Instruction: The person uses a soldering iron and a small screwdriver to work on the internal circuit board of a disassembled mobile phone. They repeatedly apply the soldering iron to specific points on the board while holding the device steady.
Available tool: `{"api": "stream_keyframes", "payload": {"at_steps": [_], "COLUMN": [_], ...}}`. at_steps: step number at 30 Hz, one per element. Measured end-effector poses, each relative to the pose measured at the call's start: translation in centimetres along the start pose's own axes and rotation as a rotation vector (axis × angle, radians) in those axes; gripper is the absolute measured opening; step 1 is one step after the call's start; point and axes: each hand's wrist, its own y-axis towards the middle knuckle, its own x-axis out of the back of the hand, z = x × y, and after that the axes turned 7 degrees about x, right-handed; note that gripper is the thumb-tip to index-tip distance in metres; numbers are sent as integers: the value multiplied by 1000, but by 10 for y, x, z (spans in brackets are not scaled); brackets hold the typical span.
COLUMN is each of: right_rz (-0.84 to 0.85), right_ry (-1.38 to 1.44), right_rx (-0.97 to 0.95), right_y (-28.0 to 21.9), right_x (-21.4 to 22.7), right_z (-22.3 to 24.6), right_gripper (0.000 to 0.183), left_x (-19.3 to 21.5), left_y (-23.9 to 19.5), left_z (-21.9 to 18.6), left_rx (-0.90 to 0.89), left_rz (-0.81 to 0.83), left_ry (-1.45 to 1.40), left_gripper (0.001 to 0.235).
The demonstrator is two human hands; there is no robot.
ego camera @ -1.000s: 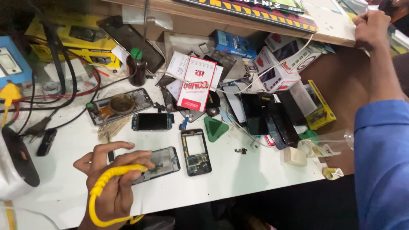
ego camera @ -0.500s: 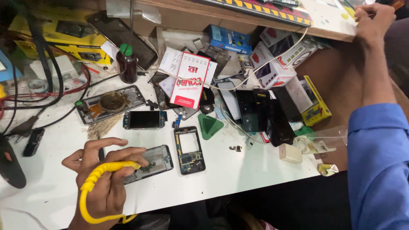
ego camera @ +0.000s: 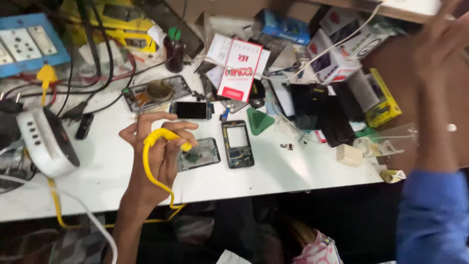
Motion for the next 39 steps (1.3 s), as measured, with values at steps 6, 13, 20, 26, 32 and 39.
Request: {"api": "stream_keyframes", "payload": {"at_steps": [6, 13, 20, 26, 32, 39], "right_rz": [636, 951, 826, 922, 609, 731], "right_ry": [74, 12, 452, 299, 473, -336], "right_rx": [-201, -110, -597, -335, -141, -190], "right_y": [-134, -242, -243, -235, -203, -195], "right_x": [-17, -62, -80, -68, -74, -50], "right_z": [162, 256, 231, 193, 170, 132], "right_gripper": [29, 49, 42, 17, 23, 74], "left_x": [-1, 6, -2, 6, 6, 2], "left_y": [-6, -9, -12, -11, -7, -11], "left_z": [-5, -3, -1, -2, -1, -1], "left_rx": [-4, 27, 55, 10, 51, 7], "left_rz": [-20, -44, -60, -100, -49, -64], "left_ry": [-28, -66, -84, 21, -70, -11], "left_gripper": [38, 40, 45, 47, 49, 52]}}
